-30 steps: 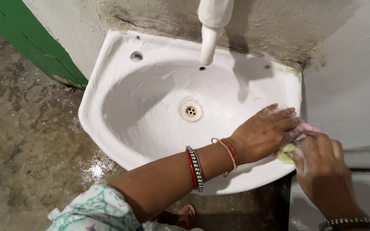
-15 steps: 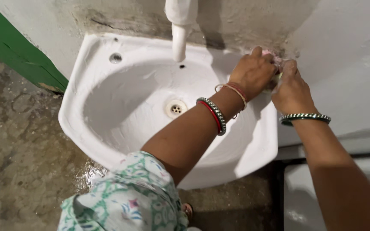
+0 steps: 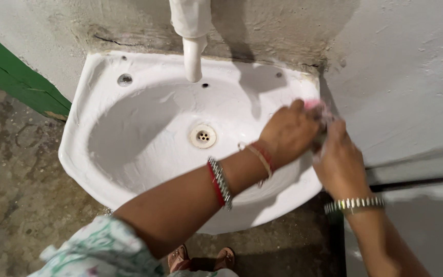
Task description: The person scrubs a white wall-mounted sink using a pink and yellow cloth. They wipe the faucet, basin, and surrounding surfaces with soapy water, then rinse the cloth and continue scrubbing the sink interior and edges.
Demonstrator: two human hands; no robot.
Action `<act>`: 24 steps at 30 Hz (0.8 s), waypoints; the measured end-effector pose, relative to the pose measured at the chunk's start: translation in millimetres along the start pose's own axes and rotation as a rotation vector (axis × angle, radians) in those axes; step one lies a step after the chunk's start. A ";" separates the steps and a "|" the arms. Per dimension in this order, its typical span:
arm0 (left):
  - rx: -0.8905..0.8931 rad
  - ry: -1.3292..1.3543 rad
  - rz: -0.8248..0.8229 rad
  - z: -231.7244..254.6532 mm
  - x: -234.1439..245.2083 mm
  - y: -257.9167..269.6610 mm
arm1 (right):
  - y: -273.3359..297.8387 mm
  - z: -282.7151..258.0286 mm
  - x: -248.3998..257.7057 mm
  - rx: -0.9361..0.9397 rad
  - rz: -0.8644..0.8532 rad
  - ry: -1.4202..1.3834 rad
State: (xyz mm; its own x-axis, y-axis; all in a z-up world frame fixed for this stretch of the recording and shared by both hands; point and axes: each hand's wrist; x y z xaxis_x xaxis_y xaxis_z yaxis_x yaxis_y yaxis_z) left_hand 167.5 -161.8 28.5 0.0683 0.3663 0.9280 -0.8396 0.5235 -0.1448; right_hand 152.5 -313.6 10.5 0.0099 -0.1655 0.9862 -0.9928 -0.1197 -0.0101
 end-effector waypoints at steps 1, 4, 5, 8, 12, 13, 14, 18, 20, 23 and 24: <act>-0.001 0.011 0.040 -9.2 5.5 -10.2 | -18.6 -1.6 0.2 0.021 0.028 -0.019; 0.038 -0.058 0.107 -28.3 14.7 -43.4 | -66.8 -4.5 0.7 0.096 0.130 -0.044; 0.073 -0.043 0.104 -34.2 16.2 -53.8 | -81.6 -4.4 1.6 0.087 0.118 -0.063; 0.107 -0.028 0.123 -42.3 10.5 -66.0 | -97.2 -1.4 0.3 0.099 0.134 -0.095; 0.078 0.040 0.081 -26.3 4.2 -45.9 | -60.3 2.4 0.6 0.068 0.079 -0.074; 0.065 0.040 0.052 -18.8 3.6 -36.0 | -45.5 1.8 0.4 0.041 0.032 -0.080; 0.051 0.041 0.022 -8.6 1.9 -23.7 | -26.4 3.3 0.4 0.015 -0.015 -0.086; -0.079 -0.082 -0.031 27.3 -11.5 23.7 | 39.7 8.3 -11.4 0.004 0.005 -0.080; -0.080 -0.081 -0.010 30.2 -16.5 23.9 | 42.0 14.2 -15.7 -0.006 -0.009 -0.070; -0.029 0.030 0.056 18.5 -21.0 1.9 | 17.0 20.4 -18.1 -0.034 -0.030 -0.077; -0.016 0.059 0.054 9.1 -18.5 -11.4 | -0.4 20.1 -16.3 -0.043 -0.033 -0.084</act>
State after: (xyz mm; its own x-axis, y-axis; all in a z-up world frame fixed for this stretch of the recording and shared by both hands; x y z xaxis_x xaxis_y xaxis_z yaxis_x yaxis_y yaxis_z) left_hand 170.9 -181.5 16.1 0.0551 0.4383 0.8971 -0.8345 0.5136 -0.1997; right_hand 155.2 -330.6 -8.8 0.0506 -0.2443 0.9684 -0.9959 -0.0850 0.0306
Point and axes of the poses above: each hand's wrist, its own y-axis away from the middle knuckle, its own x-axis out of the back of the hand, z = x × y, and after that the axes turned 7 degrees about y, right-handed
